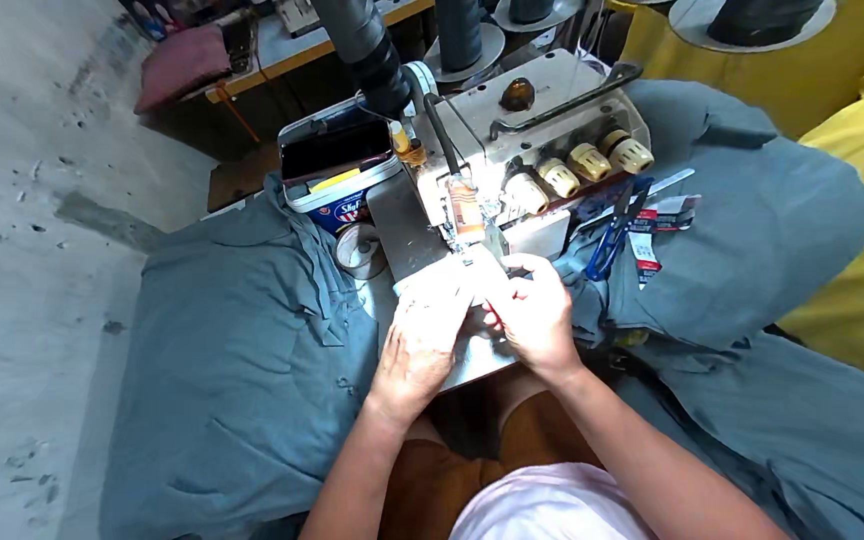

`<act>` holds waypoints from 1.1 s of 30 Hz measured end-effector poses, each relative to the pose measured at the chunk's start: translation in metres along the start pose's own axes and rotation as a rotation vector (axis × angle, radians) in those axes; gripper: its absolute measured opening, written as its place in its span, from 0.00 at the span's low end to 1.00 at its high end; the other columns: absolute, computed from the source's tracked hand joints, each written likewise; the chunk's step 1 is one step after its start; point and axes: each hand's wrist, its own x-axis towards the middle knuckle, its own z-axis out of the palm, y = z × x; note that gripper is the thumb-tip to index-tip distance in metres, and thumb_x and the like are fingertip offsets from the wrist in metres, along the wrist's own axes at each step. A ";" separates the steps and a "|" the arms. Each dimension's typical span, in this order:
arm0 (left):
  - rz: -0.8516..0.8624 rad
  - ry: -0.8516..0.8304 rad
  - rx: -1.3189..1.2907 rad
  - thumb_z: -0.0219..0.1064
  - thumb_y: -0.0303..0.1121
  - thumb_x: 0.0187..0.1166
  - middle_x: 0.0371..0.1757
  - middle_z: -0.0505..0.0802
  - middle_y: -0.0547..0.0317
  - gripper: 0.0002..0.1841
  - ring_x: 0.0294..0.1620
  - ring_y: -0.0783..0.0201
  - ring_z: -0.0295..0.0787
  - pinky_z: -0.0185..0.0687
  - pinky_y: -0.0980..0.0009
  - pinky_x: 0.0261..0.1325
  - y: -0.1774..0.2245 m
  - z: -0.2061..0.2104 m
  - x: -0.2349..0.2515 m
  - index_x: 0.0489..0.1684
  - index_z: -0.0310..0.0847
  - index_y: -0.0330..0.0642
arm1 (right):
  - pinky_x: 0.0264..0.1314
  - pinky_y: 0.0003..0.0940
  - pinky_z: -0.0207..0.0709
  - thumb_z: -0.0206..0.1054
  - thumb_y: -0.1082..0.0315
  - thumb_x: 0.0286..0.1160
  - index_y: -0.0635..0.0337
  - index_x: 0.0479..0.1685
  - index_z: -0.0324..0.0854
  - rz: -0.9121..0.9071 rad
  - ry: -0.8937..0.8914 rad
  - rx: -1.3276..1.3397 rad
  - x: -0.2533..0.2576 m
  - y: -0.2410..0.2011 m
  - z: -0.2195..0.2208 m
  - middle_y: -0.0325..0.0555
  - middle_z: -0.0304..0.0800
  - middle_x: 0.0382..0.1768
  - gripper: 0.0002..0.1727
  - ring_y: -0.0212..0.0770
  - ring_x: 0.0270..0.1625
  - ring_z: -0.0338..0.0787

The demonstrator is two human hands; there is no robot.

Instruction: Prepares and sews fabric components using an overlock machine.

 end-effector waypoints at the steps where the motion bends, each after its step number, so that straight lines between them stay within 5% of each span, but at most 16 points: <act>1: 0.000 -0.001 -0.004 0.61 0.19 0.75 0.61 0.95 0.50 0.17 0.65 0.53 0.92 0.83 0.59 0.70 -0.001 -0.001 0.001 0.56 0.93 0.38 | 0.26 0.16 0.83 0.68 0.84 0.64 0.73 0.62 0.72 0.016 0.007 -0.002 0.001 -0.001 0.001 0.31 0.83 0.19 0.23 0.21 0.20 0.86; 6: -0.048 -0.059 -0.014 0.57 0.24 0.78 0.69 0.92 0.54 0.20 0.73 0.54 0.86 0.76 0.51 0.78 -0.021 0.000 0.009 0.62 0.91 0.43 | 0.22 0.17 0.82 0.71 0.82 0.70 0.71 0.63 0.73 0.124 0.031 -0.005 0.006 -0.010 0.004 0.33 0.84 0.17 0.22 0.23 0.17 0.85; 10: -0.080 -0.076 0.022 0.60 0.27 0.77 0.71 0.89 0.49 0.21 0.74 0.46 0.84 0.74 0.41 0.74 -0.035 0.001 0.018 0.68 0.87 0.39 | 0.23 0.16 0.83 0.71 0.81 0.71 0.71 0.59 0.73 0.115 0.036 -0.015 0.005 -0.008 0.004 0.33 0.84 0.17 0.19 0.23 0.17 0.86; 16: -0.225 -0.061 0.059 0.60 0.22 0.73 0.64 0.92 0.45 0.20 0.62 0.41 0.88 0.80 0.47 0.63 -0.016 -0.008 0.012 0.62 0.90 0.38 | 0.26 0.15 0.83 0.68 0.75 0.75 0.68 0.43 0.81 -0.010 -0.035 -0.034 -0.008 -0.003 0.000 0.29 0.85 0.19 0.05 0.19 0.20 0.86; 22: -0.303 0.058 0.013 0.64 0.17 0.65 0.48 0.93 0.36 0.17 0.49 0.43 0.94 0.89 0.58 0.55 0.040 -0.025 -0.006 0.50 0.93 0.30 | 0.29 0.14 0.83 0.63 0.75 0.79 0.70 0.43 0.84 0.015 -0.109 -0.013 -0.023 -0.005 -0.002 0.29 0.88 0.21 0.06 0.18 0.22 0.87; 28: -0.273 0.040 -0.322 0.64 0.16 0.68 0.41 0.93 0.41 0.14 0.42 0.53 0.94 0.89 0.64 0.52 0.076 -0.001 -0.011 0.48 0.91 0.25 | 0.37 0.13 0.80 0.63 0.76 0.77 0.62 0.37 0.88 0.049 -0.235 0.042 -0.009 0.004 -0.014 0.26 0.88 0.27 0.07 0.14 0.30 0.84; 33: -0.165 -0.047 -0.454 0.67 0.22 0.74 0.52 0.94 0.40 0.17 0.54 0.50 0.94 0.87 0.61 0.62 0.075 0.015 -0.010 0.60 0.88 0.27 | 0.37 0.19 0.84 0.63 0.78 0.77 0.58 0.31 0.84 0.097 -0.138 -0.020 0.021 0.010 -0.030 0.27 0.87 0.24 0.09 0.20 0.29 0.87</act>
